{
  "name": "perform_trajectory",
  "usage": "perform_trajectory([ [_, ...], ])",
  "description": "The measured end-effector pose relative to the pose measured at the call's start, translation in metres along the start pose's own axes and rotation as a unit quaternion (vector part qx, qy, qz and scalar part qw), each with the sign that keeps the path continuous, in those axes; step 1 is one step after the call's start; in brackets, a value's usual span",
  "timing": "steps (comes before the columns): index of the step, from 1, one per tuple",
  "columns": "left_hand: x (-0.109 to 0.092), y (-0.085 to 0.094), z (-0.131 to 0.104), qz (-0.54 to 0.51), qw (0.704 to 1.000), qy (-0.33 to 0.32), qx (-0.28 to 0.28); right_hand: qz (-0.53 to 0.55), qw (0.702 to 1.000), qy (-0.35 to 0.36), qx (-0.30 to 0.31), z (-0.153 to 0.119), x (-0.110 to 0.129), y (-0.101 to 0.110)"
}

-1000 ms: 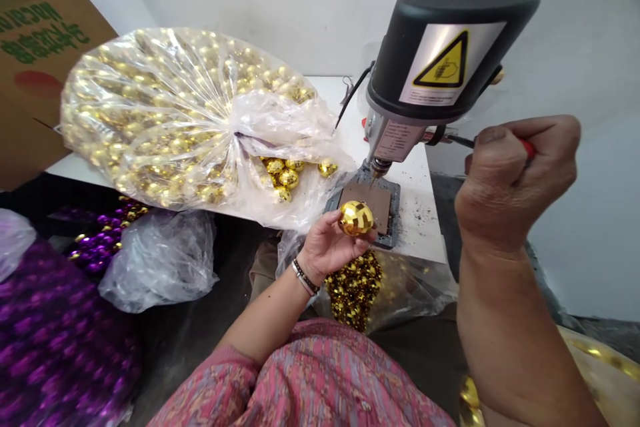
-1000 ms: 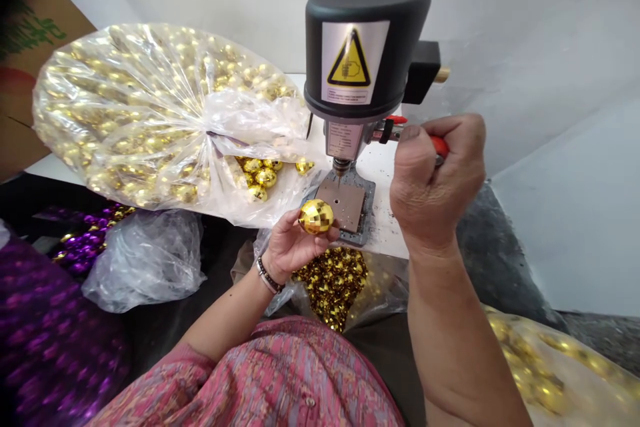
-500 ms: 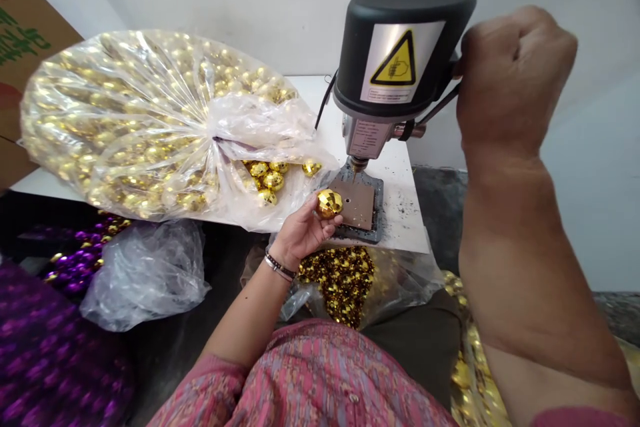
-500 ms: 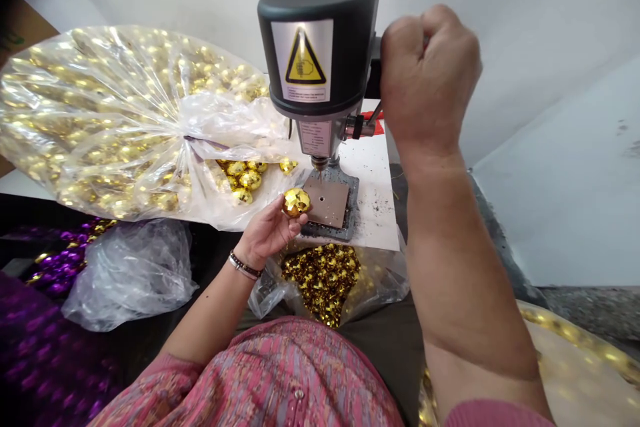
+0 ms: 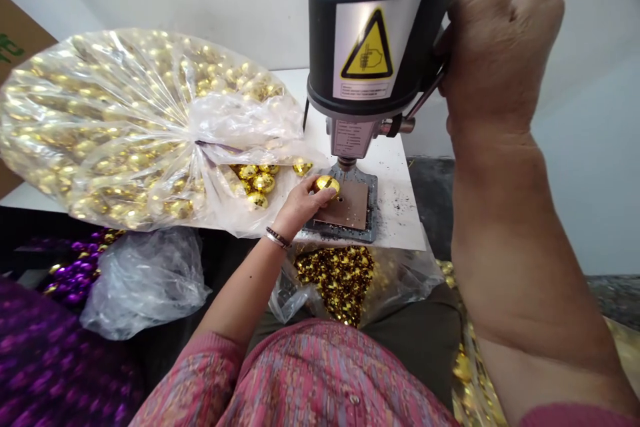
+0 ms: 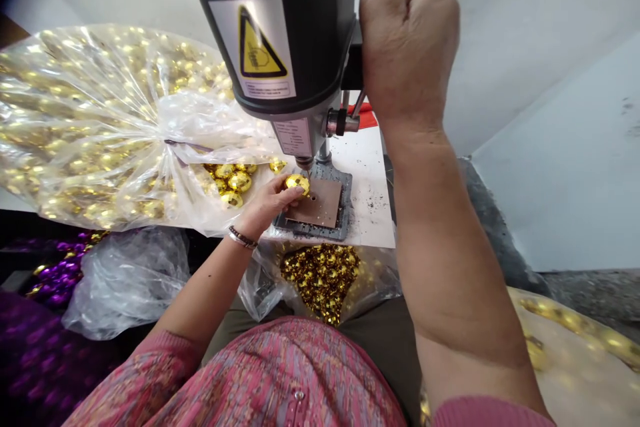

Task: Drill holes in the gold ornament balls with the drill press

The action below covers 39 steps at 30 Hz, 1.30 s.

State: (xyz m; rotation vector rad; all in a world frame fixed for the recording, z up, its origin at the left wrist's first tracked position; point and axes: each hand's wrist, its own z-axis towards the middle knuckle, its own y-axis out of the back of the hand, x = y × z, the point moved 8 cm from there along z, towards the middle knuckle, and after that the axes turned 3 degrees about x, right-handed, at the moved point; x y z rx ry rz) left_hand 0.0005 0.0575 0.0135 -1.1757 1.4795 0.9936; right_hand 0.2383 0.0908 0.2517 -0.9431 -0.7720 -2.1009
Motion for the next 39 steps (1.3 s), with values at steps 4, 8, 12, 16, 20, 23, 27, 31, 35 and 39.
perform_trajectory([
  [4,-0.004,-0.004,0.011,0.096,0.995,-0.012,-0.004,-0.012,1.000,-0.004,0.005,0.001,0.001,-0.002],
  [8,-0.009,-0.005,0.014,0.151,0.988,-0.031,-0.025,-0.014,1.000,-0.002,0.008,0.001,0.004,-0.003],
  [12,-0.011,-0.009,0.013,0.190,0.981,-0.033,-0.028,-0.010,1.000,-0.003,0.013,0.001,0.005,-0.004],
  [16,-0.008,-0.017,0.009,0.196,0.980,-0.041,-0.024,-0.018,1.000,-0.006,0.009,0.000,0.006,-0.005],
  [20,-0.002,-0.024,0.008,0.185,0.982,-0.045,-0.012,-0.002,1.000,-0.012,0.015,0.000,0.004,-0.004],
  [23,0.001,-0.026,0.010,0.178,0.983,-0.039,-0.003,0.007,1.000,-0.015,0.024,-0.002,0.004,-0.003],
  [27,0.003,-0.026,0.010,0.180,0.983,-0.042,-0.008,0.001,1.000,0.006,0.013,-0.017,0.014,0.007],
  [31,0.004,-0.026,0.008,0.190,0.980,-0.053,-0.015,-0.070,0.996,0.057,0.018,-0.045,0.028,0.020],
  [35,0.004,-0.027,0.008,0.184,0.981,-0.060,-0.015,-0.107,0.983,0.131,0.075,-0.077,0.028,0.028],
  [39,0.005,-0.027,0.008,0.184,0.981,-0.066,-0.012,-0.106,0.979,0.153,0.087,-0.100,0.016,0.031],
])
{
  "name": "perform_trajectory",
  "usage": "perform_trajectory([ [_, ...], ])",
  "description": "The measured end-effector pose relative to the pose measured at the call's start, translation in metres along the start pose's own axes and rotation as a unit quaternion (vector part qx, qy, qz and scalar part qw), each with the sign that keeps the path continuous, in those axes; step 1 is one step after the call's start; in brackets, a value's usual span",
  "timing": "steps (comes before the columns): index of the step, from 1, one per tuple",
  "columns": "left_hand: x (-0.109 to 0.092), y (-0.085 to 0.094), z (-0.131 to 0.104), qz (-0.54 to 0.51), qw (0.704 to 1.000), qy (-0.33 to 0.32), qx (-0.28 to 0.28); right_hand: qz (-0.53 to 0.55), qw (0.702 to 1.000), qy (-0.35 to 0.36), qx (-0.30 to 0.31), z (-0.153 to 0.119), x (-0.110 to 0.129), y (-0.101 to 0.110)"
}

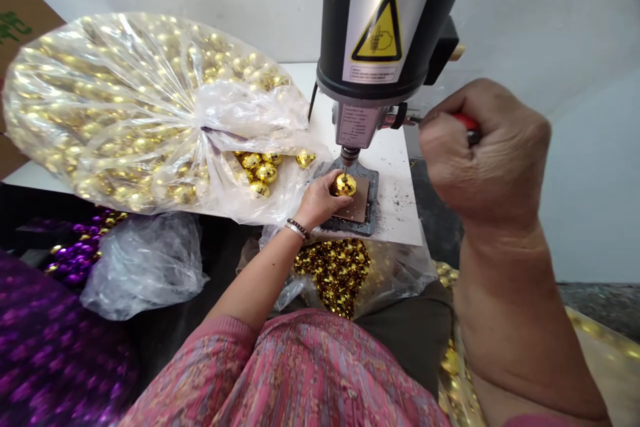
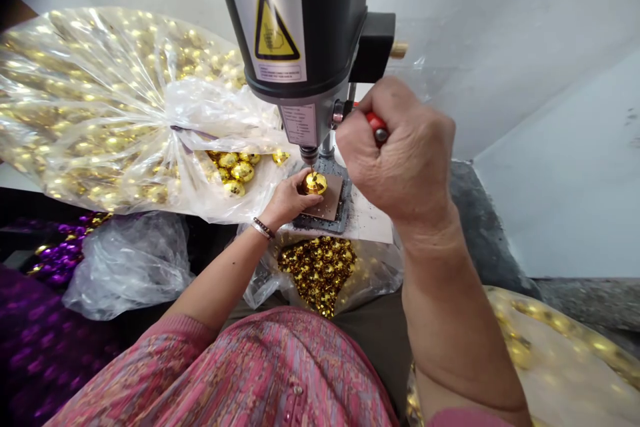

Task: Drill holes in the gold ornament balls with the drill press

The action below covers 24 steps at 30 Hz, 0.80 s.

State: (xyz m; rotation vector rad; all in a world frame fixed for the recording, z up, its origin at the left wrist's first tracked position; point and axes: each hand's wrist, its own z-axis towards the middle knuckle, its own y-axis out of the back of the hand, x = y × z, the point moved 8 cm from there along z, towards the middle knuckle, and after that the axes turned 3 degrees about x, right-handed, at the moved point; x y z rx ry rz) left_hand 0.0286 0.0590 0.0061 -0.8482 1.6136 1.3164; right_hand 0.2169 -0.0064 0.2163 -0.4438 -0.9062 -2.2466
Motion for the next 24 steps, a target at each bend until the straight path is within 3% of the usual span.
perform_trajectory([
  [6,0.001,0.000,-0.001,0.004,1.000,-0.013,-0.005,-0.007,0.997,0.072,-0.042,-0.026,0.000,-0.007],
  [17,0.004,0.000,-0.001,-0.006,1.000,-0.007,-0.002,-0.052,0.993,0.071,-0.083,-0.052,-0.026,-0.022],
  [24,0.006,-0.002,-0.002,-0.031,0.999,-0.015,-0.013,-0.049,0.982,0.072,-0.169,-0.067,-0.035,-0.029],
])
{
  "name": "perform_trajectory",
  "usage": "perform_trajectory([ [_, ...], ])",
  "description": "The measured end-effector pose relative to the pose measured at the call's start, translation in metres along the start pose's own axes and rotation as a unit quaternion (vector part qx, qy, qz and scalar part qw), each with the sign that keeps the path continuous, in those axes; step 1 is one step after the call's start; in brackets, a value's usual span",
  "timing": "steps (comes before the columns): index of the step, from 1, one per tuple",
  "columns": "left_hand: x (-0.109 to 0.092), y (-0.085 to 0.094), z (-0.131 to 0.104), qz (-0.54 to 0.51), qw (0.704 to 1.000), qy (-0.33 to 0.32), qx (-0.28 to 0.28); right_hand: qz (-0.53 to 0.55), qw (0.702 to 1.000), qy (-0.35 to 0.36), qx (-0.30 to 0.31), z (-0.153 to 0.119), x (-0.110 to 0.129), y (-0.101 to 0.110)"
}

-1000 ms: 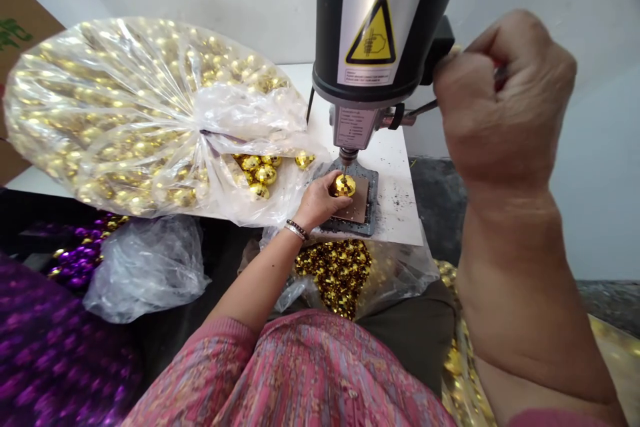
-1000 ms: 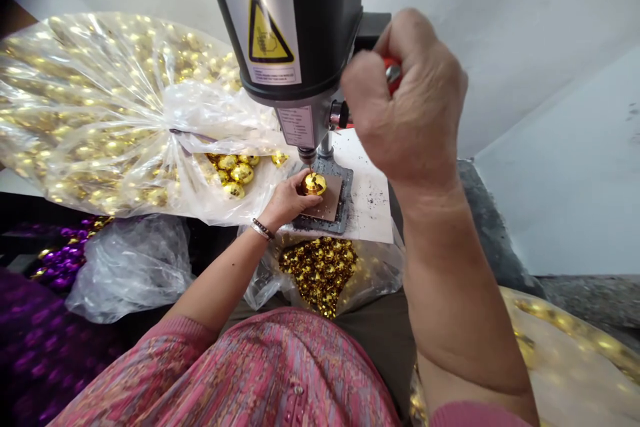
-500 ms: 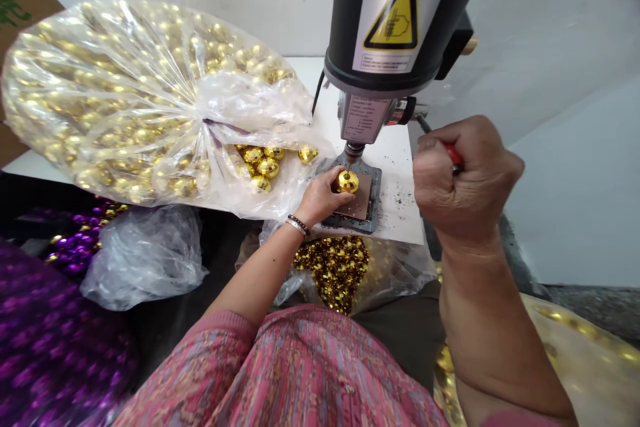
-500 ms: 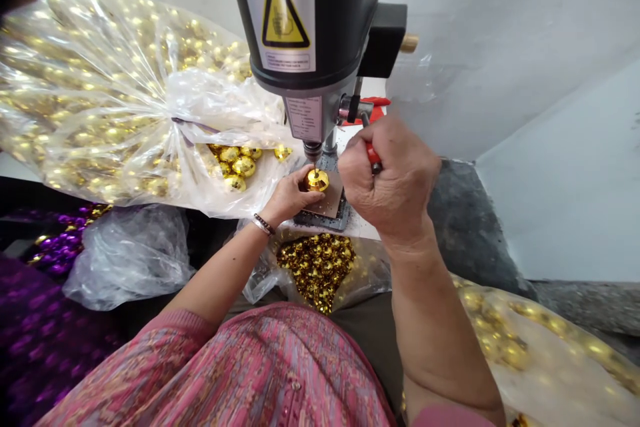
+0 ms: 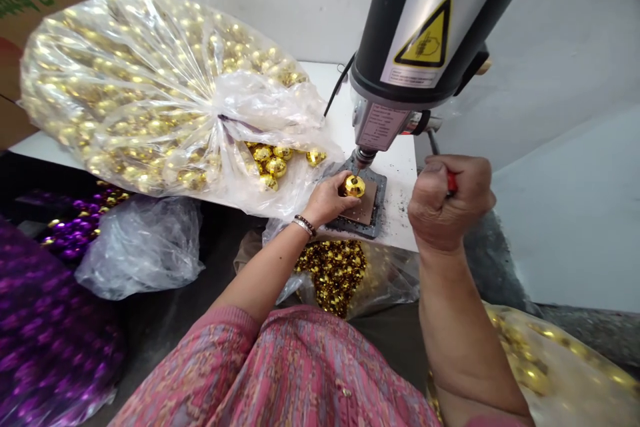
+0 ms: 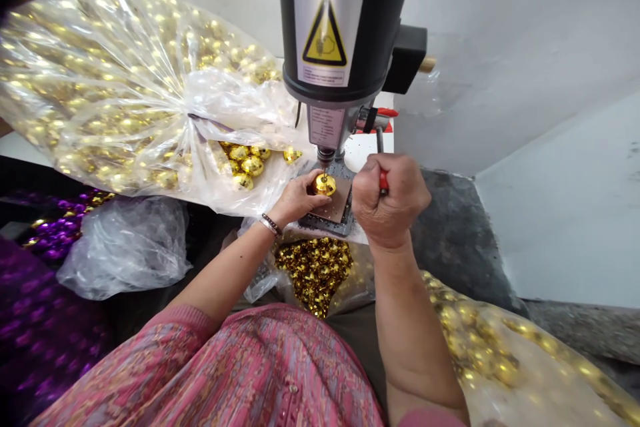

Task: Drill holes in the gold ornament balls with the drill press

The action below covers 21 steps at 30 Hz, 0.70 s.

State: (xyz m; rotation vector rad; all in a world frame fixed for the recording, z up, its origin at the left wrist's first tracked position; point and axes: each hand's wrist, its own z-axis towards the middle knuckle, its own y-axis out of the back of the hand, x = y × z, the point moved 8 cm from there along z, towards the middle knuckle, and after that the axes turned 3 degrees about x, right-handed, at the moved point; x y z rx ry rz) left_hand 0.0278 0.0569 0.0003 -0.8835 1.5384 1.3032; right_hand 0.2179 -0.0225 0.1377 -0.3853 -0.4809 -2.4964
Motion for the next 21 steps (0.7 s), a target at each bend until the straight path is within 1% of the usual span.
perform_trajectory([
  [4,0.002,0.000,0.000,0.000,1.000,-0.012,-0.008,0.009,0.999,0.015,-0.032,-0.010,0.004,-0.004],
  [6,0.002,0.000,0.000,0.015,1.000,-0.016,-0.006,0.018,0.999,0.019,-0.044,-0.007,0.007,-0.003],
  [8,0.003,-0.002,0.001,0.021,1.000,-0.014,-0.004,0.022,0.998,0.017,-0.057,0.007,0.011,0.001],
  [10,0.003,-0.002,0.001,0.026,1.000,-0.013,0.001,0.028,0.998,0.003,-0.058,0.028,0.011,0.004],
  [11,0.002,-0.002,0.000,0.033,0.999,-0.015,0.004,0.033,0.998,-0.012,-0.051,0.041,0.010,0.005],
  [13,0.001,0.001,-0.003,0.050,0.998,-0.027,0.011,0.055,0.996,-0.070,0.003,0.062,0.002,-0.001],
  [15,-0.001,0.003,-0.010,0.057,0.996,-0.057,0.039,0.070,0.990,-0.113,0.045,0.073,-0.004,-0.006],
  [16,-0.002,0.004,-0.014,0.055,0.993,-0.077,0.066,0.074,0.988,-0.122,0.052,0.076,-0.005,-0.006],
  [18,-0.002,0.005,-0.022,0.037,0.986,-0.109,0.123,0.080,0.988,-0.124,0.042,0.075,-0.005,-0.005],
  [19,0.001,0.008,-0.023,0.020,0.984,-0.114,0.134,0.082,0.989,-0.121,0.035,0.074,-0.004,-0.005],
  [20,0.004,0.015,-0.022,0.001,0.987,-0.109,0.120,0.084,0.989,-0.117,0.027,0.072,-0.003,-0.004],
  [21,0.009,0.026,-0.017,-0.019,0.992,-0.093,0.077,0.086,0.990,-0.113,0.020,0.070,-0.002,-0.004],
])
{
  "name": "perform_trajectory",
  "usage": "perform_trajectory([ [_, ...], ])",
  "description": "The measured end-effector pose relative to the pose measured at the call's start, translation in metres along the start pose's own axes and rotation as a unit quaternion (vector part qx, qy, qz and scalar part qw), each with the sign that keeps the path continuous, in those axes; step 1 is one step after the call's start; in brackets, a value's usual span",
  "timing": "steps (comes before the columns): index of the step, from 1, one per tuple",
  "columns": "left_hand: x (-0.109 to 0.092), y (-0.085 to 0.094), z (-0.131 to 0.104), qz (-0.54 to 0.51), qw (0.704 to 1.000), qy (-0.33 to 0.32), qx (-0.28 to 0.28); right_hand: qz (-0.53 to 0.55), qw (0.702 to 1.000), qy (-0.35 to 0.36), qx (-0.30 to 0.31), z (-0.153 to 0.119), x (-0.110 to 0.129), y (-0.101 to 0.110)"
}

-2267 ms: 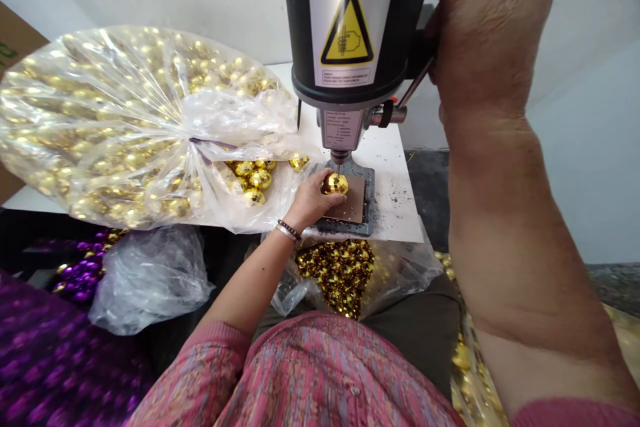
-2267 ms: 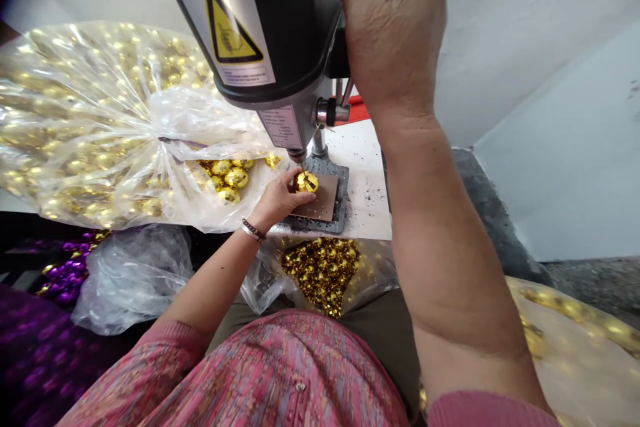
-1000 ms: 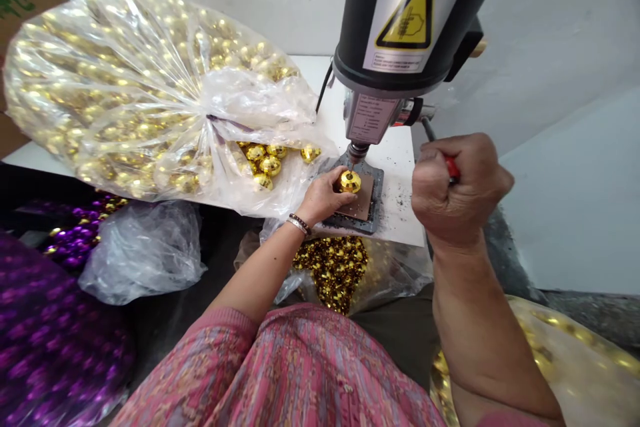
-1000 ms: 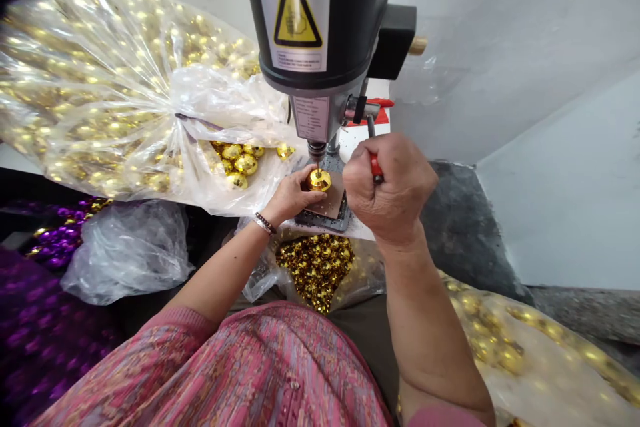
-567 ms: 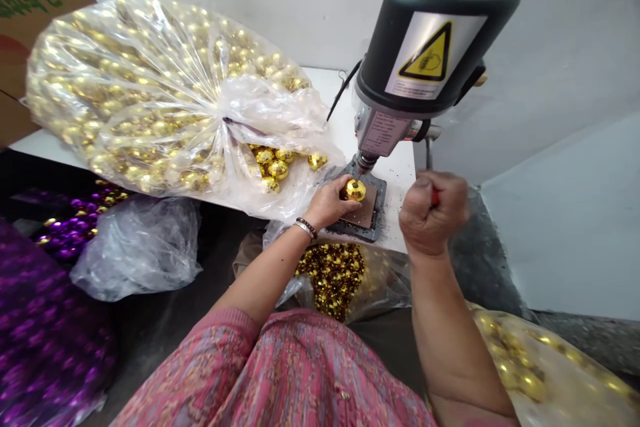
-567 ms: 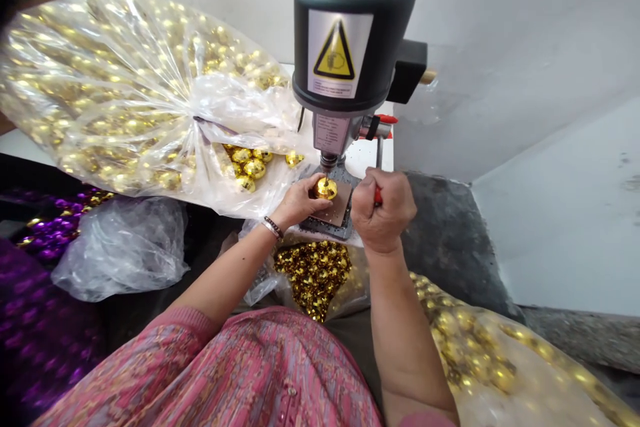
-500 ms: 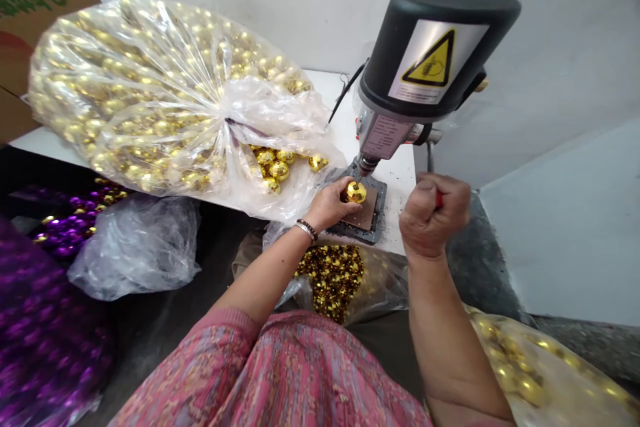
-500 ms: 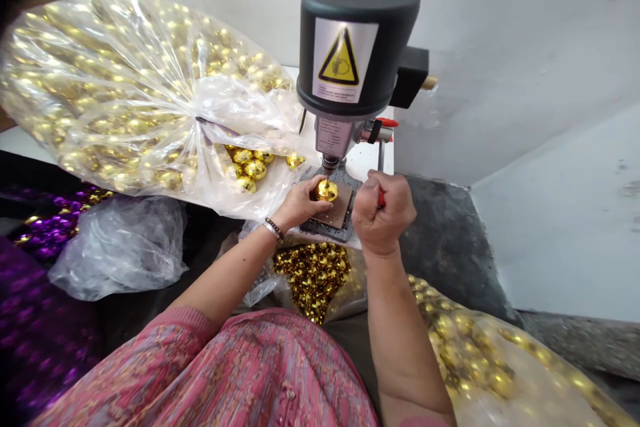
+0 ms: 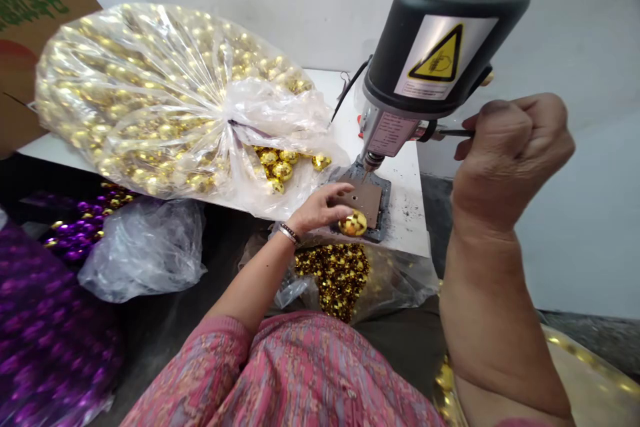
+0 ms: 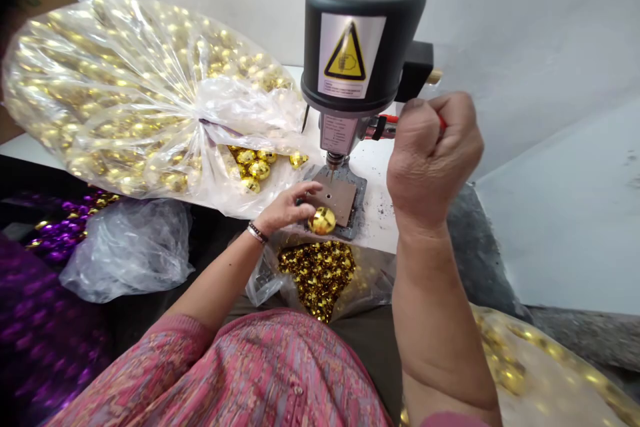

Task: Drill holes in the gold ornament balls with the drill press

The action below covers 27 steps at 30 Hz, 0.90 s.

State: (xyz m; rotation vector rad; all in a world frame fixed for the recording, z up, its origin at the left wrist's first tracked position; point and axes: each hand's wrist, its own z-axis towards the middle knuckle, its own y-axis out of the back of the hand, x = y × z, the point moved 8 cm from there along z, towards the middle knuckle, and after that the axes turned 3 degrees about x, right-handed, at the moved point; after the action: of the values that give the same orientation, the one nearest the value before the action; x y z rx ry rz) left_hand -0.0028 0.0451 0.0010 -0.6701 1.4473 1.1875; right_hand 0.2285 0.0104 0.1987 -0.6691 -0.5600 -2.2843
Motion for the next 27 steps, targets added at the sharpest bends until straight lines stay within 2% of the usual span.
perform_trajectory([
  [2,0.015,0.032,0.006,-0.021,0.987,0.054,-0.149,0.002,1.000,0.008,-0.007,-0.003,0.001,0.000],
  [4,0.033,0.060,0.013,-0.026,0.949,0.134,-0.286,0.003,1.000,0.009,-0.011,-0.004,0.002,0.001],
  [5,0.040,0.068,0.019,-0.024,0.931,0.176,-0.318,0.004,1.000,0.008,-0.013,-0.004,0.002,0.001],
  [6,0.046,0.072,0.028,-0.018,0.922,0.208,-0.325,0.005,1.000,0.007,-0.014,-0.005,0.002,0.002],
  [8,0.051,0.074,0.048,0.014,0.921,0.247,-0.302,0.005,1.000,0.008,-0.017,-0.006,0.003,0.003],
  [10,0.052,0.073,0.063,0.061,0.922,0.260,-0.281,0.003,1.000,0.016,-0.018,-0.007,0.004,0.003],
  [14,0.047,0.069,0.067,0.092,0.922,0.247,-0.285,-0.009,0.999,0.038,-0.018,-0.010,0.008,0.002],
  [16,0.043,0.069,0.055,0.061,0.930,0.213,-0.294,-0.011,0.999,0.043,-0.022,-0.011,0.010,0.002],
  [18,0.036,0.071,0.037,-0.006,0.946,0.145,-0.290,-0.006,0.999,0.047,-0.025,-0.010,0.011,0.003],
  [19,0.032,0.070,0.026,-0.052,0.955,0.101,-0.274,-0.005,0.998,0.050,-0.024,-0.010,0.011,0.003],
  [21,0.023,0.063,0.004,-0.141,0.969,0.034,-0.201,-0.002,0.998,0.053,-0.018,-0.007,0.011,0.002],
  [24,0.019,0.047,-0.025,-0.246,0.962,0.029,-0.111,0.004,0.999,0.049,-0.001,0.002,0.008,0.000],
  [27,0.021,0.027,-0.038,-0.353,0.931,0.063,-0.065,0.004,0.999,0.040,0.013,0.016,0.006,-0.002],
])
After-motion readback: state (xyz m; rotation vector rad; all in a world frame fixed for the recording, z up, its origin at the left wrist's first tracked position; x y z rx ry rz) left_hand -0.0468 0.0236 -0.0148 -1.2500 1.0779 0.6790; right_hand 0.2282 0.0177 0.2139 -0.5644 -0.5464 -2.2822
